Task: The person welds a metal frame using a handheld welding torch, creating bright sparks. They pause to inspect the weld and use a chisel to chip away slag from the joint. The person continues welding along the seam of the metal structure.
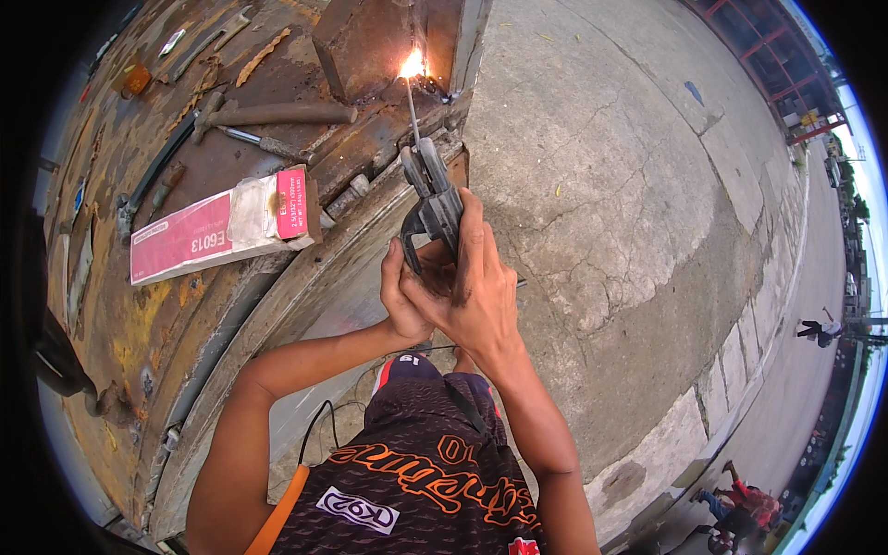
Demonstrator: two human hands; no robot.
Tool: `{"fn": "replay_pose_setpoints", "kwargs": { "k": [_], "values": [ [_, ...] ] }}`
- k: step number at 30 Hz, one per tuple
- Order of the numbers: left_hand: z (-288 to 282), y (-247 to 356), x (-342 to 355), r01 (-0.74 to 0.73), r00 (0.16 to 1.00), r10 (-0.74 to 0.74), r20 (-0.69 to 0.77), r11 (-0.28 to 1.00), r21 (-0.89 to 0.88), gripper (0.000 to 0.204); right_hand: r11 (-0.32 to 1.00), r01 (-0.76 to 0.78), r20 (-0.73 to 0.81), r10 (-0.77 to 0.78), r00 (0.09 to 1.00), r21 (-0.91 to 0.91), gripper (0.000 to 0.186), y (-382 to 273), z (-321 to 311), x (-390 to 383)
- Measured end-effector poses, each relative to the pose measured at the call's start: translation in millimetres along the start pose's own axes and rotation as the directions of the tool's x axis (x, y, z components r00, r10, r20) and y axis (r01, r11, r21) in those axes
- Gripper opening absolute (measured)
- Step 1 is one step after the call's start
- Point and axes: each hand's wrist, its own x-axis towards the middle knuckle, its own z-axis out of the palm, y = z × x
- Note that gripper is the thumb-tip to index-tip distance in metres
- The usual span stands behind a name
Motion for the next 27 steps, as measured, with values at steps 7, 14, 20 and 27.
{"fn": "replay_pose_setpoints", "kwargs": {
  "k": [7, 14, 20, 27],
  "values": [
    [0.7, 0.7, 0.6, 0.001, 1.0, -0.001, 0.0, 1.0, -0.009, 0.085, 1.0, -0.013, 0.001, 0.013, 1.0, 0.003, 0.095, -1.5, 0.2, 0.6],
    [3.0, 2.5, 0.2, 0.0, 1.0, 0.0, -0.026, 1.0, 0.0, 0.085, 1.0, -0.013, 0.007, 0.013, 1.0, -0.001, 0.096, 0.0, 1.1, 0.9],
    [2.2, 1.5, 0.7, -0.006, 1.0, 0.006, -0.03, 1.0, -0.005, 0.084, 1.0, -0.004, 0.009, 0.004, 1.0, -0.008, 0.096, -0.4, 0.8, 1.6],
    [-2.3, -1.1, 0.8, -0.008, 1.0, 0.007, -0.028, 1.0, -0.025, 0.083, 1.0, -0.009, 0.009, 0.009, 1.0, 0.02, 0.097, -1.7, 0.5, 2.4]
  ]
}}
